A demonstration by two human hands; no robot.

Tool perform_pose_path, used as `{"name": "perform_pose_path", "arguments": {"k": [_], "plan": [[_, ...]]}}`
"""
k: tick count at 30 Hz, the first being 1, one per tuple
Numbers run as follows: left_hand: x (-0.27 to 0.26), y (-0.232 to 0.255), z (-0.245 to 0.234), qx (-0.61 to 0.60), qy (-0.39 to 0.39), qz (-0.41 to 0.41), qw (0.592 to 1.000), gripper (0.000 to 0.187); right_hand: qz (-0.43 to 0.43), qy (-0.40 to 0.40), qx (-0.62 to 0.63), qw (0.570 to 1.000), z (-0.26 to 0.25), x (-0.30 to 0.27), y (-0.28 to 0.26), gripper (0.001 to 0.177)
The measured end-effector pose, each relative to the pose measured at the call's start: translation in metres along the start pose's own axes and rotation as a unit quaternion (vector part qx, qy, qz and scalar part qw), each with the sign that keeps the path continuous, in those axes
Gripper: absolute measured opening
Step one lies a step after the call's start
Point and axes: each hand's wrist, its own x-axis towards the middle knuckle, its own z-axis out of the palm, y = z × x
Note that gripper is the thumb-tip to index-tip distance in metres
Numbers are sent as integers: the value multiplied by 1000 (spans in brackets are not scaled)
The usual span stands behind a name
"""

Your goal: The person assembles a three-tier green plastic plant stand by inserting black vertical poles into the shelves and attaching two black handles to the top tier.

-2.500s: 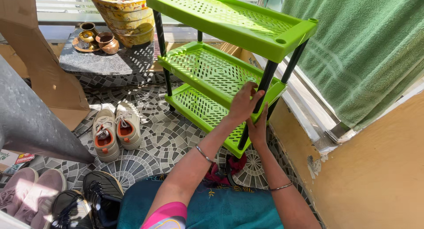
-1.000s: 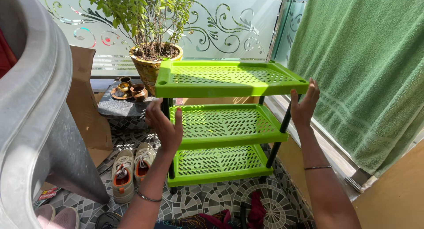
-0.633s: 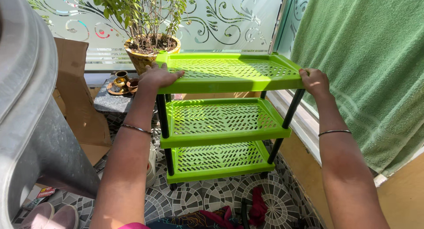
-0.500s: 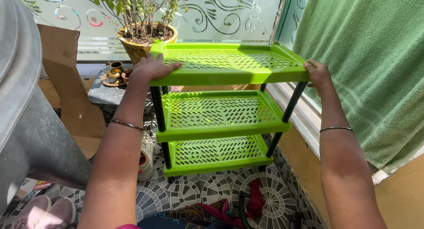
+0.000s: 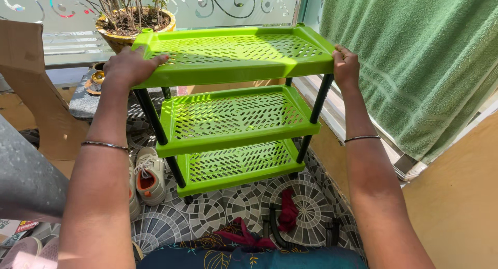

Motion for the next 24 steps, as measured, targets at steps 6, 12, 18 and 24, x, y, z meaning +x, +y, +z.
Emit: {"name": "perform_pose_path", "arguments": {"k": [6,12,18,24], "plan": [[37,-34,17,-35,51,12,998,93,-33,10,5,999,-14,-18,-12,37],[48,-38,15,-126,-19,1,992,103,94,-155,-211,960,-37,21,-66,47],[34,-20,-8,-108,-97,-44,988,113,116,-332,-315,882,-12,52,-87,72],[21,-19,-5,-48,-81,-13,996,119,95,-364,-343,861,-1,60,-70,82]]}}
